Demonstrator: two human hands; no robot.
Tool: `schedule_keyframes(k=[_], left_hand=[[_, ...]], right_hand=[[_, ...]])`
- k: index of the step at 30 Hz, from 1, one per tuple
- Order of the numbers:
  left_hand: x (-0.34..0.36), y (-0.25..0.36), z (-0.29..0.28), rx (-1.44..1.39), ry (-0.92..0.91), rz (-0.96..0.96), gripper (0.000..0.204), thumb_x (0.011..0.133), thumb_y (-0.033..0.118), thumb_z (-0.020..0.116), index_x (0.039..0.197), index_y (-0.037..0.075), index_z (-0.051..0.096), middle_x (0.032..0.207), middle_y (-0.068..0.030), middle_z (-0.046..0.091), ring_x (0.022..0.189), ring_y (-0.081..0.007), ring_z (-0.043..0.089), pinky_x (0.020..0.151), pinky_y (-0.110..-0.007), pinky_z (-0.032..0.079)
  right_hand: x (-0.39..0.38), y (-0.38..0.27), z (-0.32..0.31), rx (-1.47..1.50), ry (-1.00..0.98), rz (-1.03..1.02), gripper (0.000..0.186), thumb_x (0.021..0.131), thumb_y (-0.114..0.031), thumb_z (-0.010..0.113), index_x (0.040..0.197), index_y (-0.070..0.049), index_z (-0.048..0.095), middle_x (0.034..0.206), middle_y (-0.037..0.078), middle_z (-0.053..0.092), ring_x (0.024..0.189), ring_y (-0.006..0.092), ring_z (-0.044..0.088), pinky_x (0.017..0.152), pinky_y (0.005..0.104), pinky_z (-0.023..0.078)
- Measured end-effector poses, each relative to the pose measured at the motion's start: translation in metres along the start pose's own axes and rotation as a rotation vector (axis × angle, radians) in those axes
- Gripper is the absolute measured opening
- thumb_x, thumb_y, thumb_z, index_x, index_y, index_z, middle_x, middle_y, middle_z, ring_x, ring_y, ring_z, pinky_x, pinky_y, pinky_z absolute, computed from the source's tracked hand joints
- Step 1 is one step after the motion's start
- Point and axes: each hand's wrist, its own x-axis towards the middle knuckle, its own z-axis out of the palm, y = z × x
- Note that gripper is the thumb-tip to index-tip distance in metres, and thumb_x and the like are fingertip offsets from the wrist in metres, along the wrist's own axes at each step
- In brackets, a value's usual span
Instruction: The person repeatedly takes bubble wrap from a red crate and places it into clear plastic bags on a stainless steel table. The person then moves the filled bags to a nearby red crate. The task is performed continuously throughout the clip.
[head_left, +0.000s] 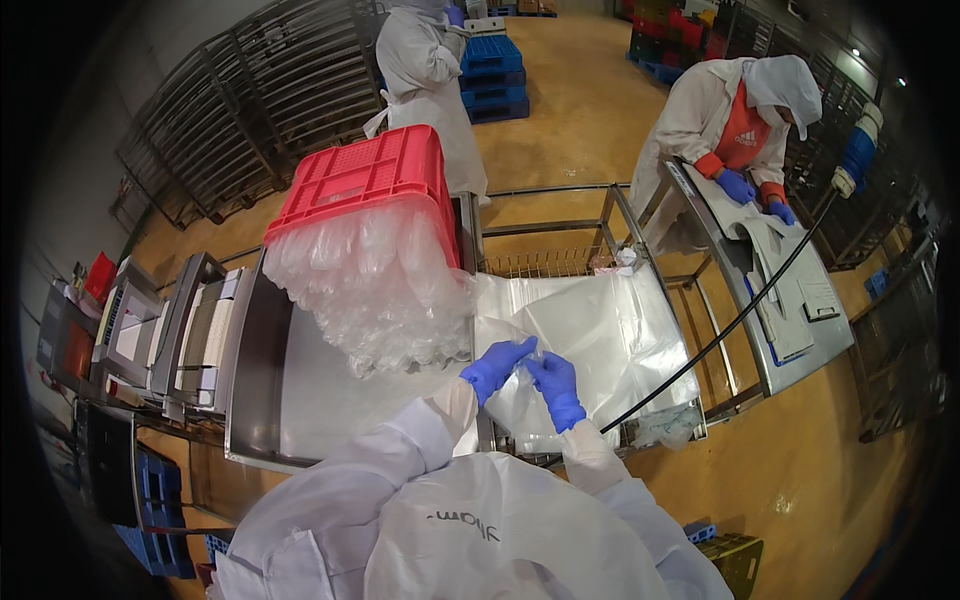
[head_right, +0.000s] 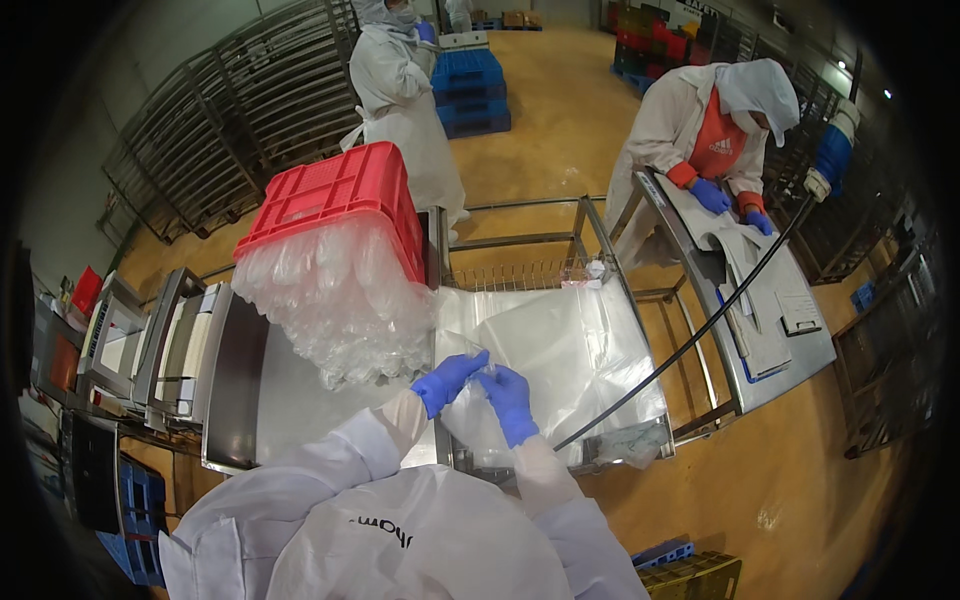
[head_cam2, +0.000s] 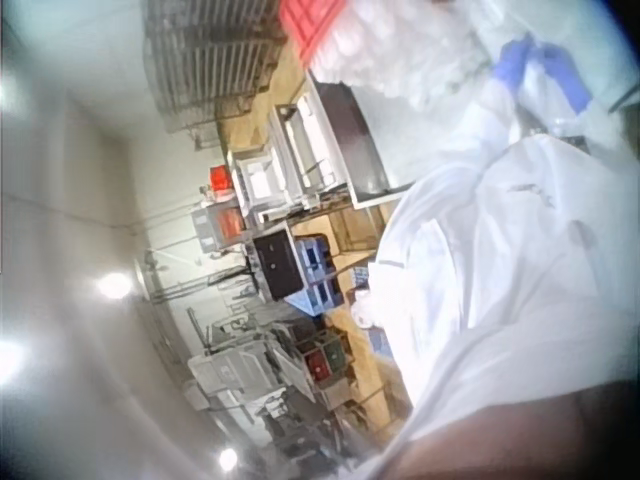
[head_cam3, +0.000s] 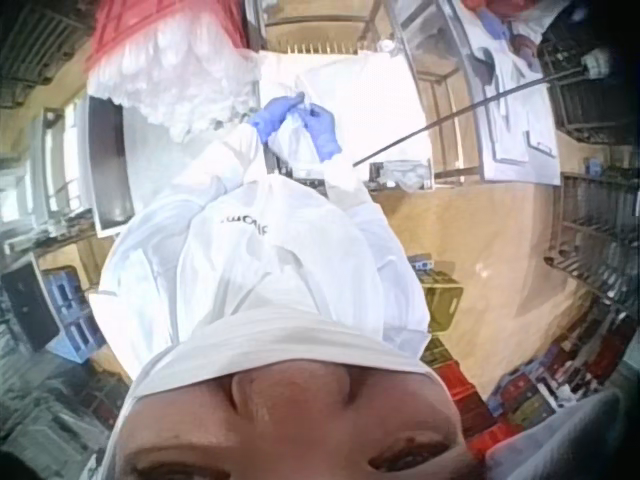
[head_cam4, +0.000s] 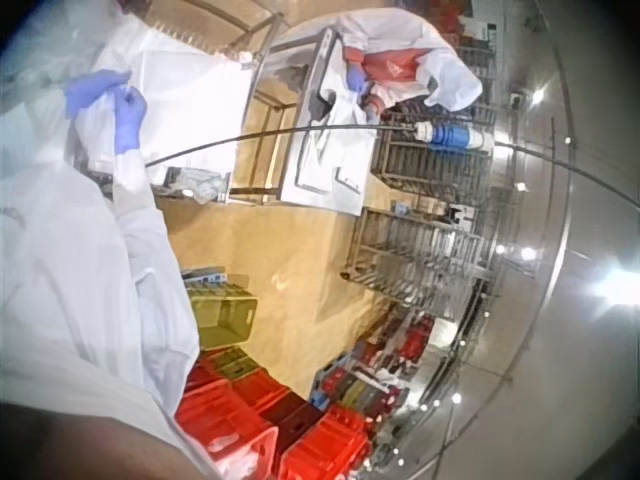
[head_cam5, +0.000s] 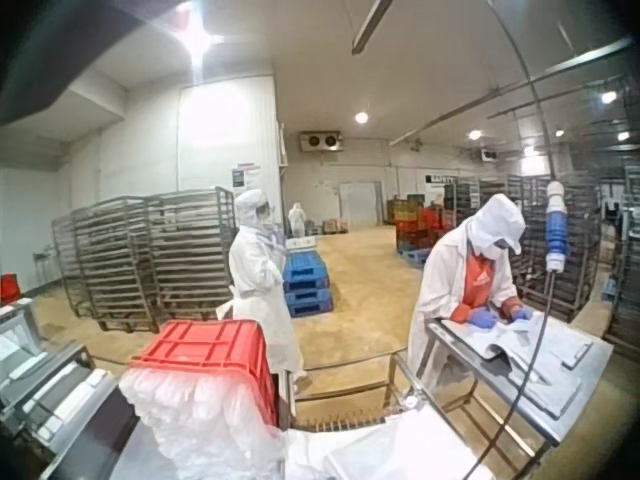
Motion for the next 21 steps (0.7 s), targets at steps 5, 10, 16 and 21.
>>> schedule_keyframes(k=[5,10,16,21], left_hand=[[-0.034,-0.008,-0.065,-0.282,-0.172,0.002,0.028,0.080,0.034,0.062,0.098,0.012,0.058,0.083,0.0018,0.059,0.067,-0.0102,0.055,0.058,-0.027,0.047],[-0.174,-0.017,-0.245,-0.266,0.478,0.112,0.026,0.078,0.034,0.063,0.089,0.011,0.061,0.079,0.0000,0.058,0.067,-0.0111,0.053,0.061,-0.027,0.045],[-0.394,0.044,-0.367,-0.437,0.622,0.957,0.035,0.086,0.030,0.055,0.114,0.009,0.053,0.103,-0.0044,0.057,0.094,-0.0155,0.055,0.084,-0.032,0.045],[-0.399,0.050,-0.343,0.017,0.683,0.889,0.010,0.082,0.017,0.059,0.090,0.012,0.055,0.079,0.0031,0.050,0.067,-0.0077,0.048,0.058,-0.024,0.042]], right_hand=[[0.037,0.049,-0.068,0.888,0.501,-0.068,0.027,0.084,-0.016,0.053,0.108,-0.002,0.052,0.092,0.009,0.056,0.077,0.0158,0.054,0.070,0.0268,0.044],[0.035,-0.017,-0.083,0.349,0.928,-0.647,0.030,0.087,-0.009,0.043,0.115,0.000,0.045,0.132,0.014,0.035,0.125,0.0271,0.029,0.103,0.0375,0.022],[0.061,0.044,-0.078,-0.880,0.465,-0.046,0.072,0.079,-0.037,0.056,0.136,-0.008,0.023,0.135,0.021,0.031,0.128,0.0383,0.023,0.103,0.0506,0.017],[0.057,-0.003,-0.025,-0.918,0.593,-0.353,0.075,0.079,-0.032,0.059,0.137,-0.005,0.019,0.131,0.023,0.035,0.119,0.0363,0.036,0.097,0.0423,0.031]])
